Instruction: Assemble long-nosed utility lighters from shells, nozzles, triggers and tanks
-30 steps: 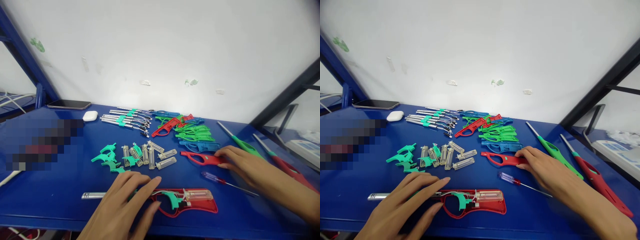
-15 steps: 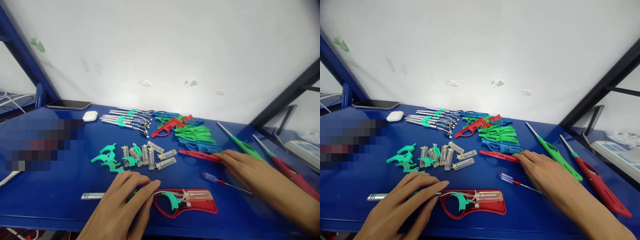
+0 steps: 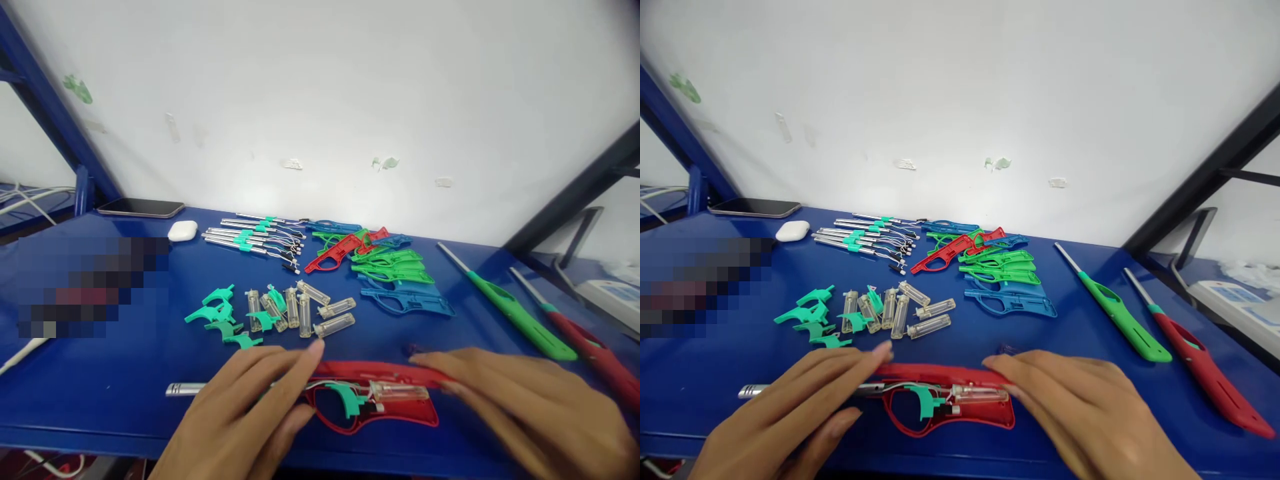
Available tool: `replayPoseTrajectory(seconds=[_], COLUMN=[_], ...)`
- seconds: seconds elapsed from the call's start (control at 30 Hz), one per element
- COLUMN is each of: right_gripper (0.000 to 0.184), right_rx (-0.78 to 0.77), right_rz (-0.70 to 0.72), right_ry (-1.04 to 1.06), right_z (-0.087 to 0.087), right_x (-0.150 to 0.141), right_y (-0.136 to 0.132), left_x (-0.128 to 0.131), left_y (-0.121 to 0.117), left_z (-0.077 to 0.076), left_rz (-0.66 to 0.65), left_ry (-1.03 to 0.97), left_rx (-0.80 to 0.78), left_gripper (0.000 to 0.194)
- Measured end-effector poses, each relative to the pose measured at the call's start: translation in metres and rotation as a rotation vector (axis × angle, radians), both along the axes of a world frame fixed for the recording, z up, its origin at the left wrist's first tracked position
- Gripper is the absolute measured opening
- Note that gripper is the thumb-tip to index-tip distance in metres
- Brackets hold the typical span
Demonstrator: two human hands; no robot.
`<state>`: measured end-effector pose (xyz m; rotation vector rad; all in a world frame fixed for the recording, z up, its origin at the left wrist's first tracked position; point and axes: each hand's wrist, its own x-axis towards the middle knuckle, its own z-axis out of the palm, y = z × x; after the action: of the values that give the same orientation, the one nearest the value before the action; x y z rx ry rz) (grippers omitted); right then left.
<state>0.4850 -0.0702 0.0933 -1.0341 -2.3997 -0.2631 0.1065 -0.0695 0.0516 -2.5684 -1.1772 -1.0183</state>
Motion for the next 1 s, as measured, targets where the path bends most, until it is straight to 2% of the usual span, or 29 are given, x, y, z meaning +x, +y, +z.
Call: replayPoseTrajectory(seconds=[0.07, 0.17, 0.27, 0.37, 0.53, 0.73, 0.83, 1.0], right_gripper=[0.056, 0.049, 0.041, 0.041, 0.038, 0.033, 0.032, 0.032], right_rx=[0.018, 0.015, -0.101, -0.152, -0.07, 0.036, 0.063, 0.075], right_rz=[0.028, -0.001, 0.04, 0.059, -0.067, -0.035, -0.03, -0.024], right_ry=[-0.044, -0.012, 0.03, 0.066, 0.078, 0.113, 0.059, 0.011], right_z=[-0.007, -0.01, -0.008, -0.007, -0.013, -0.017, -0.02, -0.021], right_x=[-0.002, -0.01, -0.023, -0.031, -0.034, -0.046, -0.049, -0.05], right_y=[-0.008, -0.008, 0.0, 0.004, -0.001, -0.002, -0.001, 0.0], left_x=[-0.003, -0.002, -0.001, -0.001, 0.0, 0.006, 0.009, 0.008], left_y=[0.002, 0.008, 0.013, 0.012, 0.011, 0.016, 0.017, 0.017], left_z=[0.0, 0.002, 0.007, 0.01, 0.012, 0.022, 0.027, 0.026], left_rz=[-0.076, -0.16, -0.161, -0.131, -0.131, -0.132, -0.097, -0.107], left_ry=[-0.06, -0.214, -0.249, -0.194, -0.172, -0.059, -0.034, -0.002], left_rx=[-0.032, -0.111, -0.114, -0.128, -0.068, 0.033, 0.025, -0.009], left_gripper=[0.047, 0.04, 0.039, 0.037, 0.03, 0.03, 0.036, 0.037])
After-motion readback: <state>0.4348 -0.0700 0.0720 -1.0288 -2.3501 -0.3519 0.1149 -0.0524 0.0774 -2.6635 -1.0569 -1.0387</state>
